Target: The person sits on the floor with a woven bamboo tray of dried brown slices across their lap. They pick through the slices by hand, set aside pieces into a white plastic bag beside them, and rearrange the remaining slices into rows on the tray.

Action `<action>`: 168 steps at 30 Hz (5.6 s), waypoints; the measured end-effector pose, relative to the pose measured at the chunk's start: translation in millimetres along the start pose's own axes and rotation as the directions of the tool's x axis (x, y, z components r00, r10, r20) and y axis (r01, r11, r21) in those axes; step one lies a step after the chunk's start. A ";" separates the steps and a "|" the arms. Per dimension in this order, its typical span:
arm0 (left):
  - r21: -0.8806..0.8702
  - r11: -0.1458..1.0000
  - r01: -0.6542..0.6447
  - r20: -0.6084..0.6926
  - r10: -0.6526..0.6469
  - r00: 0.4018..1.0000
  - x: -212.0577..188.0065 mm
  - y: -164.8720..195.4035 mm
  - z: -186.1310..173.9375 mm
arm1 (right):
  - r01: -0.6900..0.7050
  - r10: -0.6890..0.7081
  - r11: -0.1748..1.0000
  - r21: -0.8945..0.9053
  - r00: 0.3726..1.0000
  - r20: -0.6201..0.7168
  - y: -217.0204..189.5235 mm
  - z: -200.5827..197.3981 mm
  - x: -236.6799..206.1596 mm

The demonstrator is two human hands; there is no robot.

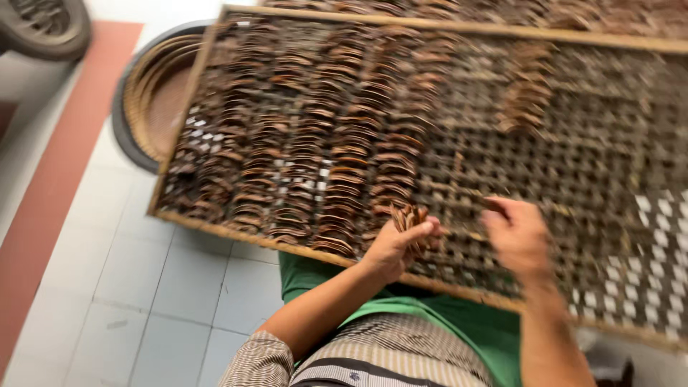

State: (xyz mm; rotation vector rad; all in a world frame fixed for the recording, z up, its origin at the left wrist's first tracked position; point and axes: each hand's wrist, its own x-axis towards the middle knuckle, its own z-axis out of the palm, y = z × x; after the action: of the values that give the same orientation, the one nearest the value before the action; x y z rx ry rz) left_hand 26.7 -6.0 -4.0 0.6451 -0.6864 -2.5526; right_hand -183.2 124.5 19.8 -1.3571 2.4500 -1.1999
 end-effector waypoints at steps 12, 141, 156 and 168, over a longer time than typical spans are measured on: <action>0.101 0.994 -0.051 0.067 0.045 0.997 6.4 -16.1 20.1 | -0.483 0.400 0.399 0.779 0.856 0.326 -42.4 16.0 -46.5; 0.054 0.984 -0.171 -0.006 0.172 0.985 38.1 44.5 -54.2 | 0.218 -0.211 0.875 -0.431 0.975 0.065 75.3 22.0 224.5; -0.056 0.978 0.201 0.207 -0.186 0.960 31.0 12.9 19.7 | -0.548 0.180 0.644 0.534 0.787 0.590 -48.6 5.5 29.3; 0.009 0.996 0.088 0.257 -0.087 0.963 27.7 -5.9 27.6 | -0.448 0.310 0.724 0.525 0.891 0.333 -55.6 54.8 -1.2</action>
State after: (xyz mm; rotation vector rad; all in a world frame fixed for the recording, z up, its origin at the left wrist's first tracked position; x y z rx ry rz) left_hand -11.8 -5.4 5.1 0.3519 -0.7530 -2.7483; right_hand -121.5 76.7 19.4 -0.7096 1.8238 -1.4285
